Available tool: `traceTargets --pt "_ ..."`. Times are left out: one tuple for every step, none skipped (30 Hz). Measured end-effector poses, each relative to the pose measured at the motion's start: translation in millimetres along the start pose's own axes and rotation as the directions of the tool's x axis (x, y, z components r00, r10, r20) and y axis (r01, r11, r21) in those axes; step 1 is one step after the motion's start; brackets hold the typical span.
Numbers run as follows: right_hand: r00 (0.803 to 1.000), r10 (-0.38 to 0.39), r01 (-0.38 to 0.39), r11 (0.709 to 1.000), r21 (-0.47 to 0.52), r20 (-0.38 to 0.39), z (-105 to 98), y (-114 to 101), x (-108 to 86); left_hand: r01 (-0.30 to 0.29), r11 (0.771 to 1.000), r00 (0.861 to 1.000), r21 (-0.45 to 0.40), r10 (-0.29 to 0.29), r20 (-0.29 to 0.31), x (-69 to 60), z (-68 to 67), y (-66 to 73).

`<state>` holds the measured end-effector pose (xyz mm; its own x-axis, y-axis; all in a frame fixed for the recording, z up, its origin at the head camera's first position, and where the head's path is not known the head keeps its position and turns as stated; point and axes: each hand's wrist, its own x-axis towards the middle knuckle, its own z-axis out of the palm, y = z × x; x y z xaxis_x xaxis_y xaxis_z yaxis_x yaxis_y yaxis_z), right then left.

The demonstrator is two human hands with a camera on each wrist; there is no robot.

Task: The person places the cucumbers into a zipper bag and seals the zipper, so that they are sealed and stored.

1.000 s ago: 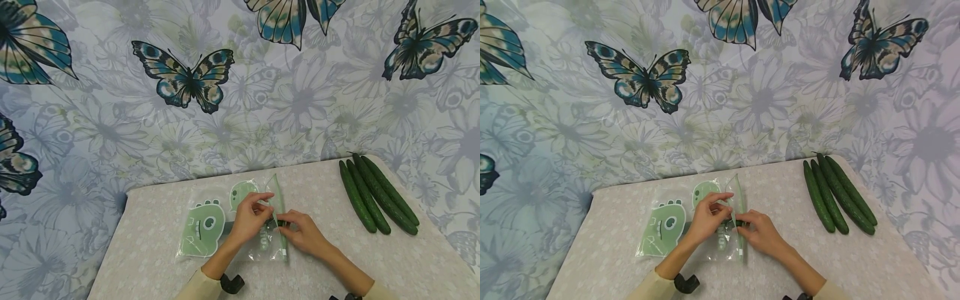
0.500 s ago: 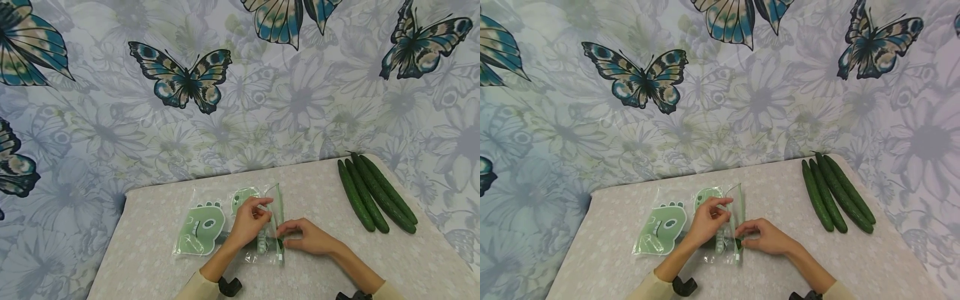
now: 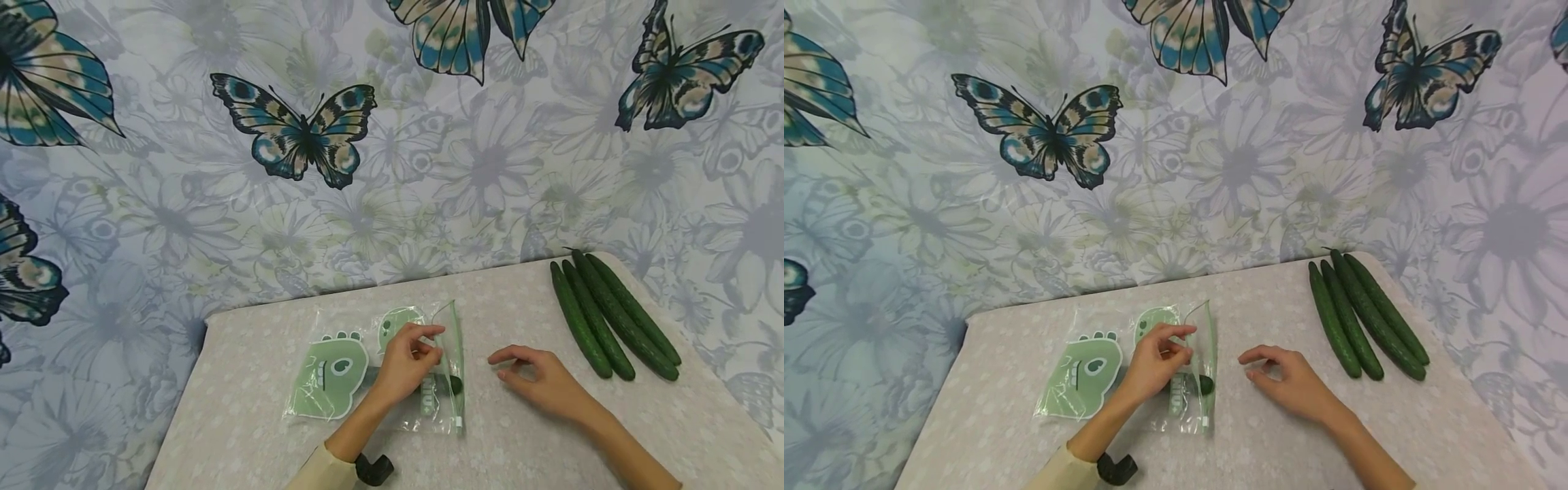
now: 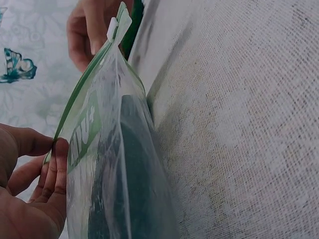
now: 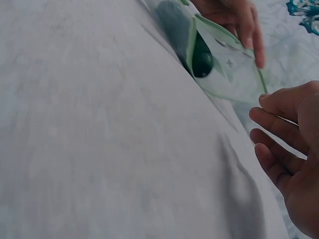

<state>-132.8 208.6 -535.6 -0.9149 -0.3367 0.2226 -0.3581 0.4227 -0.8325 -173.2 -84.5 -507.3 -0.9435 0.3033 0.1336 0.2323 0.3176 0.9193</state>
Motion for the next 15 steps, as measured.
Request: traceTargets --pt "1.0 -0.004 0.004 1.0 -0.027 -0.03 -6 1 -4.8 -0.002 1.0 1.0 0.003 0.002 0.0 -0.1 0.1 -0.2" --pt "0.998 -0.011 0.008 0.998 -0.056 -0.057 -12 1 -9.8 -0.004 1.0 1.0 0.008 0.004 0.0 -0.1 0.1 -0.2" --pt "0.996 -0.015 0.008 0.996 -0.086 -0.086 -19 1 -14.8 -0.006 1.0 1.0 0.012 0.006 -0.002 0.0 0.1 -0.4" --pt "0.993 -0.02 0.007 0.994 -0.112 -0.114 -25 1 -19.7 -0.008 1.0 1.0 0.017 0.008 -0.004 0.1 0.1 -0.3" --pt "0.99 -0.007 -0.013 0.991 -0.135 -0.143 -31 1 -24.6 -0.009 1.0 1.0 0.02 0.009 -0.004 0.1 0.0 -0.3" --pt "0.985 -0.001 -0.027 0.987 -0.16 -0.173 -37 1 -29.2 -0.01 1.0 1.0 0.025 0.01 -0.005 0.3 0.0 -0.4" --pt "0.979 0.009 -0.047 0.982 -0.185 -0.202 -43 1 -33.8 -0.011 1.0 1.0 0.026 0.011 -0.004 0.3 -0.2 -0.2" --pt "0.973 0.021 -0.069 0.976 -0.207 -0.228 -49 2 -38.0 -0.011 0.999 1.0 0.03 0.011 -0.003 0.4 -0.3 -0.1" --pt "0.967 0.036 -0.095 0.97 -0.223 -0.254 -54 3 -41.9 -0.01 0.999 1.0 0.033 0.01 -0.002 0.4 -0.3 -0.2" --pt "0.96 0.054 -0.122 0.964 -0.235 -0.276 -60 5 -45.7 -0.01 0.999 1.0 0.035 0.01 0.0 0.4 -0.4 0.0" --pt "0.952 0.077 -0.156 0.955 -0.251 -0.298 -66 5 -49.4 -0.011 0.999 1.0 0.036 0.011 0.002 0.4 -0.5 0.0" --pt "0.944 0.097 -0.185 0.947 -0.263 -0.314 -72 6 -52.8 -0.011 0.999 1.0 0.038 0.011 0.003 0.5 -0.5 -0.1" --pt "0.937 0.119 -0.216 0.936 -0.277 -0.33 -77 7 -56.2 -0.014 0.999 1.0 0.039 0.014 0.004 0.4 -0.5 0.1" --pt "0.929 0.137 -0.245 0.924 -0.294 -0.344 -82 9 -59.5 -0.015 0.999 1.0 0.039 0.015 0.004 0.3 -0.4 -0.1" --pt "0.921 0.154 -0.272 0.911 -0.311 -0.357 -86 10 -62.7 -0.018 0.999 1.0 0.037 0.017 0.005 0.4 -0.2 -0.3"
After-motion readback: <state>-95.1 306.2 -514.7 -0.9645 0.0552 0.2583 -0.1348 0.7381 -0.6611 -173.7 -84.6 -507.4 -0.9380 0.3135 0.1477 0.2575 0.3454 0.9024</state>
